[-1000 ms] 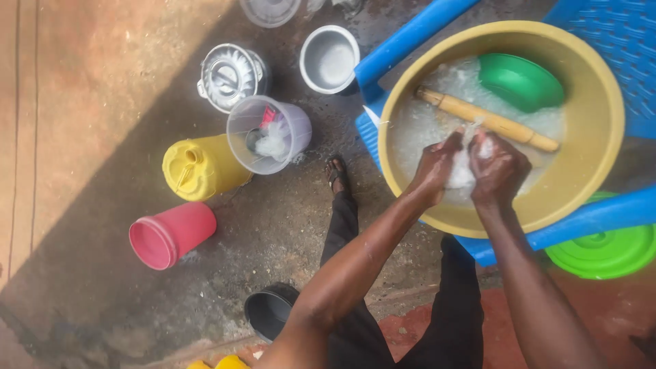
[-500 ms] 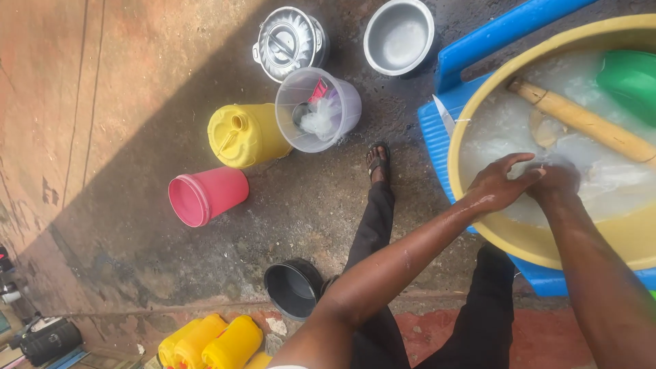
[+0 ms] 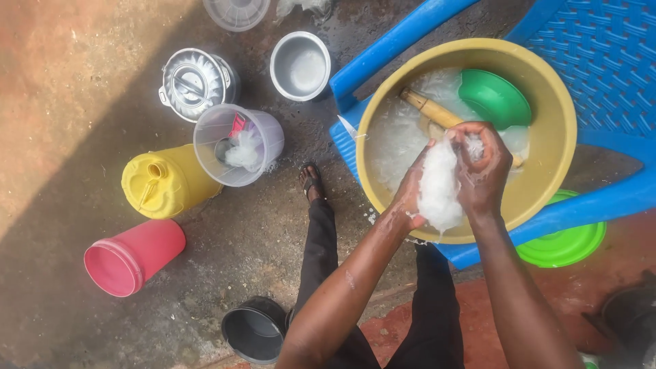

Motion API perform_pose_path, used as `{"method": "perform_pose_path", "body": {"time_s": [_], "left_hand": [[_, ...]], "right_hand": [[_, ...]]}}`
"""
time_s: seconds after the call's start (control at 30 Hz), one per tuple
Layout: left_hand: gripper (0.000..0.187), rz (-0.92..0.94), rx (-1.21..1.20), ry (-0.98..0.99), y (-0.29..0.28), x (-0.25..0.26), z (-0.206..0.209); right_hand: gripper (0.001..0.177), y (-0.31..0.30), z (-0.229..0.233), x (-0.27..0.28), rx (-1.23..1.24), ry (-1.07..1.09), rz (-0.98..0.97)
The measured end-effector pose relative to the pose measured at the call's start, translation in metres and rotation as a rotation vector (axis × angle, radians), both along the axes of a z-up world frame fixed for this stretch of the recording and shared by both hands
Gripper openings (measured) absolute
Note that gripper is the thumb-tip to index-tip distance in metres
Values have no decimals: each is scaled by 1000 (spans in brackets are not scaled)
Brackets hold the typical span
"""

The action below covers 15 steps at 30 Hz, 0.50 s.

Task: Washing a large plastic bag in a basin of soapy water by hand

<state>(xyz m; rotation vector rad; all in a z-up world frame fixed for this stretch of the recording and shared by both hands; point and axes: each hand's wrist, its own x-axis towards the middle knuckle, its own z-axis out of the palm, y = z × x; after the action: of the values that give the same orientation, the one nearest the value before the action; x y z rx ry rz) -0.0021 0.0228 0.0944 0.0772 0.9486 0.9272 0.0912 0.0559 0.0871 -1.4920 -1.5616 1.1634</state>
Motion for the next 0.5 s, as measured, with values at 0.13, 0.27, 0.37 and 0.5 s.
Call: {"method": "perform_pose_path", "body": {"time_s": [0.13,0.27,0.37,0.5], "left_hand": [[83,100,-198,-5,-3,13,-1],[73,20,-184,266,-22,30,-48],[40,54,-175,428,-23,41,-70],[42,231,-60,489,-9,34,-33]], "right_hand": [[27,-4,-53,25,316,-259,-141],[43,-42,-37,10,-180,170,-378],[49,-62,-21,2,-387,388,-405],[97,-50,42,-31,-720,885,-828]]}}
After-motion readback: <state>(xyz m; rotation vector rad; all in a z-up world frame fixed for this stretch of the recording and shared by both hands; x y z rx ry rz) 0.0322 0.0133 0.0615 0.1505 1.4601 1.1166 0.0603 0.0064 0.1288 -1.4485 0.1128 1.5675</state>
